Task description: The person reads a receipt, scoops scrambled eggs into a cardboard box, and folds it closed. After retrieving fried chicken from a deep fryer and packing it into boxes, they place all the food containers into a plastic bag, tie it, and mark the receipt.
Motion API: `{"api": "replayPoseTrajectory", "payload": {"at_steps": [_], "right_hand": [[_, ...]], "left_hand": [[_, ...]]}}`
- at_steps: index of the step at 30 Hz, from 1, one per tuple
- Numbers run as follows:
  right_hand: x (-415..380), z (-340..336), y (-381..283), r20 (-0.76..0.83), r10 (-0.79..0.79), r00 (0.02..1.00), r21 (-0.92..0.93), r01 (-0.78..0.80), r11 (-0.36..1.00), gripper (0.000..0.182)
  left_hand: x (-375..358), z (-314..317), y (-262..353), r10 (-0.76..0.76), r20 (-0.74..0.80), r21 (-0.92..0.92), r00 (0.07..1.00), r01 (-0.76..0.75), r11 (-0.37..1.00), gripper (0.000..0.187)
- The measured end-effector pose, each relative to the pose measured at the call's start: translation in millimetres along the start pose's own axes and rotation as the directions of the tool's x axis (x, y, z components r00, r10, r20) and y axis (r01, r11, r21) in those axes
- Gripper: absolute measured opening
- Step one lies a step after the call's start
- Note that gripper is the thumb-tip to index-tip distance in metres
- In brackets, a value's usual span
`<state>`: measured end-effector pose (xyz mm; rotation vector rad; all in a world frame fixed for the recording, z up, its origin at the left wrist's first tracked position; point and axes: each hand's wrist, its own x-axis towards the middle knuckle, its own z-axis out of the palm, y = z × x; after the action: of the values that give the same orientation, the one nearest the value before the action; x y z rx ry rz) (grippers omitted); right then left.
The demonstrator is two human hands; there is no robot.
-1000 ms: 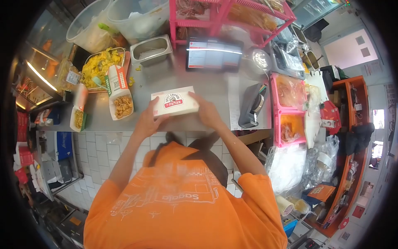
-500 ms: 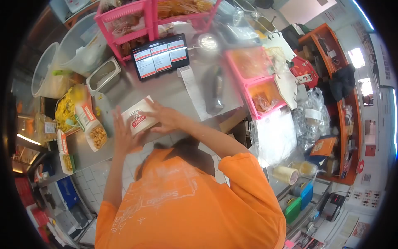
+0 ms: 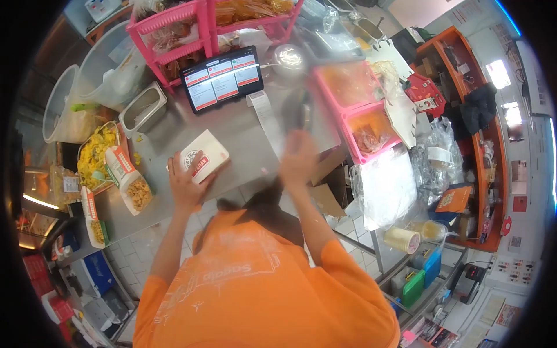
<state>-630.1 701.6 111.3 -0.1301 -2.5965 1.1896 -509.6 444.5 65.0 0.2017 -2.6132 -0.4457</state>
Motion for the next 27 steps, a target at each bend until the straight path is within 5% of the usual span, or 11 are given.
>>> {"api": "replayPoseTrajectory", "payload": {"at_steps": [3,6,8,10,12,14,16,18,19,23,27], "right_hand": [[46.7,-16.3,48.1,-0.068,0.141,0.988,-0.307,-0.155,0.939,0.032],[63.4,-12.6,69.8,0.437,0.605,0.666,0.092,-0.702,0.706,0.033],[43.4,-6.0,100.4,0.422,0.434,0.796,0.682,-0.594,0.426,0.028],[7.0,12.5,143.7,0.309,0.313,0.898,0.81,-0.421,0.408,0.025],[-8.8,30.6,162.1,0.17,0.331,0.928,0.802,-0.325,0.501,0.023],[-5.4,43.0,175.7,-0.052,0.196,0.979,0.293,-0.173,0.941,0.021],[-5.3,35.7,174.6,0.232,0.517,0.824,0.593,-0.541,0.597,0.023],[-22.8,13.0,147.1,0.227,0.487,0.843,0.154,-0.525,0.837,0.024],[-34.0,15.4,129.4,0.325,0.176,0.929,0.152,-0.235,0.96,0.028],[-76.6,66.5,2.0,0.813,0.01,0.582,0.212,-0.311,0.926,0.035],[-88.6,117.8,-5.1,0.788,-0.113,0.606,0.232,-0.121,0.965,0.042]], "left_hand": [[1.2,-1.6,2.7,0.005,-0.014,-0.012,1.0,-0.005,1.0,0.067],[1.8,-3.6,5.2,0.018,0.013,-0.003,1.0,-0.018,1.0,0.066],[1.5,-2.8,5.1,0.022,0.023,-0.002,0.999,-0.022,1.0,0.066],[1.0,0.1,5.0,0.009,0.033,-0.007,0.999,-0.008,1.0,0.066],[-1.1,2.2,4.8,0.011,0.009,0.016,1.0,-0.011,1.0,0.065],[-4.3,3.7,5.2,0.009,0.016,0.013,1.0,-0.009,1.0,0.066],[-2.4,3.3,0.3,0.015,0.011,0.026,1.0,-0.015,1.0,0.066],[-6.0,8.8,-4.7,0.016,-0.028,0.046,0.999,-0.014,0.999,0.067],[-5.7,9.3,-7.9,-0.008,-0.007,0.022,1.0,0.008,1.0,0.067],[-6.5,12.7,-2.8,-0.154,-0.02,0.03,0.988,0.154,0.988,0.068],[-6.9,0.6,-6.2,-0.148,0.11,0.021,0.983,0.146,0.989,0.071]]}}
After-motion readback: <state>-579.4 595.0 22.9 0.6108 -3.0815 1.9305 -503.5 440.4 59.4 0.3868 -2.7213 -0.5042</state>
